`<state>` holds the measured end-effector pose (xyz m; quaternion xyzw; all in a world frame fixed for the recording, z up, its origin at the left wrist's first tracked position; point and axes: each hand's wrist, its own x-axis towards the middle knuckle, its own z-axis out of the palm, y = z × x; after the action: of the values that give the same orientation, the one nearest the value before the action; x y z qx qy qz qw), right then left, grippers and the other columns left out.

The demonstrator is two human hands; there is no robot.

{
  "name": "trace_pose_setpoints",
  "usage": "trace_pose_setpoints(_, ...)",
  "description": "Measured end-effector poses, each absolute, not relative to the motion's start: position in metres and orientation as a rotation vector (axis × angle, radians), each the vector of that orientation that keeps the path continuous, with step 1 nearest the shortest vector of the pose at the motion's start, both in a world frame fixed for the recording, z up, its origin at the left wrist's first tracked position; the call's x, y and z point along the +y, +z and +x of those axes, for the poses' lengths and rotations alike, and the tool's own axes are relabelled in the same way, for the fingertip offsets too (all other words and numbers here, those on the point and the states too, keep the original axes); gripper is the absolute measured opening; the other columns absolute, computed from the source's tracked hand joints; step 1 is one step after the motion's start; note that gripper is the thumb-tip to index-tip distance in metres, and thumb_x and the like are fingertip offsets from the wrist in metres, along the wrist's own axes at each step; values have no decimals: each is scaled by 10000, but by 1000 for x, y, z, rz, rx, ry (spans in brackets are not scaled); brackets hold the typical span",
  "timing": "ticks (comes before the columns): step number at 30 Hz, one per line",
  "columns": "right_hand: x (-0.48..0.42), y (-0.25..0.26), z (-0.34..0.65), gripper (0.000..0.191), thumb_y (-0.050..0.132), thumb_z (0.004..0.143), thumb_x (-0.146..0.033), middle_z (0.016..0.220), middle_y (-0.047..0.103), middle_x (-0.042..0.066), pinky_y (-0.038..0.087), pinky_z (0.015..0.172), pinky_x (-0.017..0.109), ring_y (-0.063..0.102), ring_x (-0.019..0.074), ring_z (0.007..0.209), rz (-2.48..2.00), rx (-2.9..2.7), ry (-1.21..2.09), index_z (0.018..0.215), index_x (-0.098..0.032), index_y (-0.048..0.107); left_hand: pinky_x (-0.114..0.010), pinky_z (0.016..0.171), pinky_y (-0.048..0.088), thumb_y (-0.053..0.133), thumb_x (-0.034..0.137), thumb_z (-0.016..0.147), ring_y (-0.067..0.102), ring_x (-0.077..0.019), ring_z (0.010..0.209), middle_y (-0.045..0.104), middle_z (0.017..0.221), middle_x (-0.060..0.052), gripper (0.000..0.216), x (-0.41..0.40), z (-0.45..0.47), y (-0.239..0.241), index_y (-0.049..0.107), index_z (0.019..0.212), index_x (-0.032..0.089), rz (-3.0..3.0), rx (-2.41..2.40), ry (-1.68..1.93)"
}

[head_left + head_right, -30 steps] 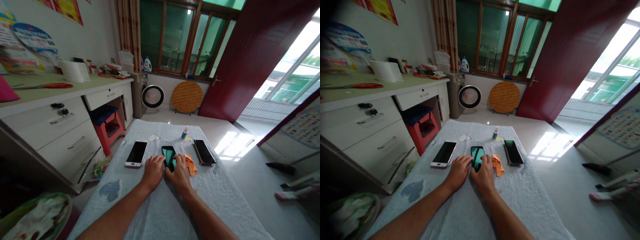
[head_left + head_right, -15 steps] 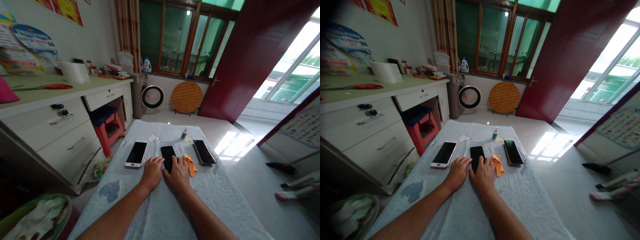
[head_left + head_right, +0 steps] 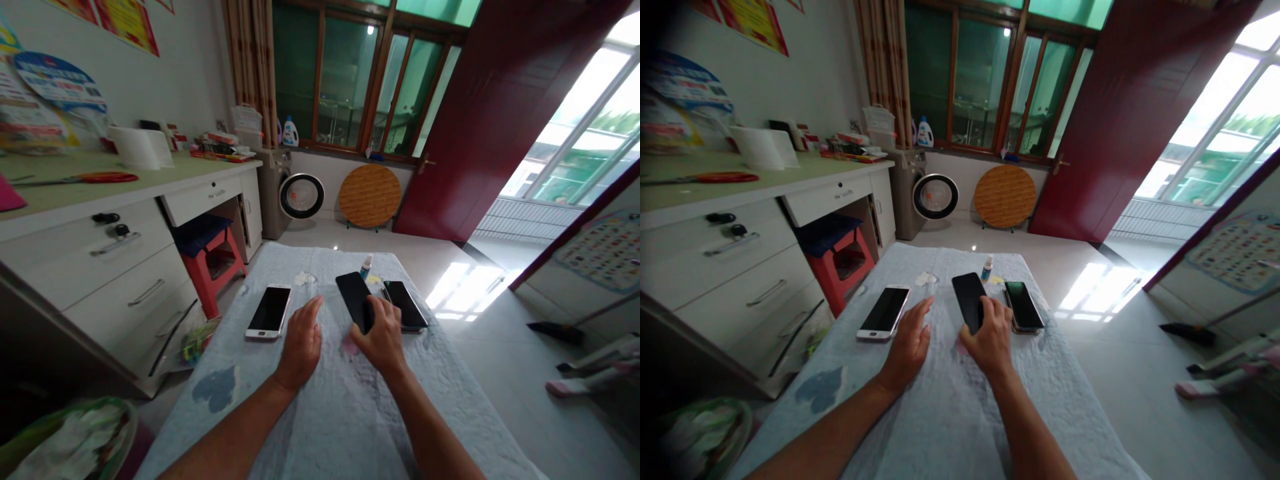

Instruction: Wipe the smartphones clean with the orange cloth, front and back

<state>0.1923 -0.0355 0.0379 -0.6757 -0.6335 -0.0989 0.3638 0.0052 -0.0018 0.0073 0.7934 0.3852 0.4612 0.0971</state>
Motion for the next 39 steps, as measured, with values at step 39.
trace_pose_setpoints(39, -17, 15, 284, 666, 578, 714, -481, 1094, 578, 194, 386, 833, 471, 512, 364, 1024, -2461, -1151, -282, 1268, -125, 481, -409, 881, 478, 480, 107, 784, 611, -207, 940, 650, 1105, -76, 466, -1, 7, 1, 495, 1243, 189, 2339, 1066, 1082)
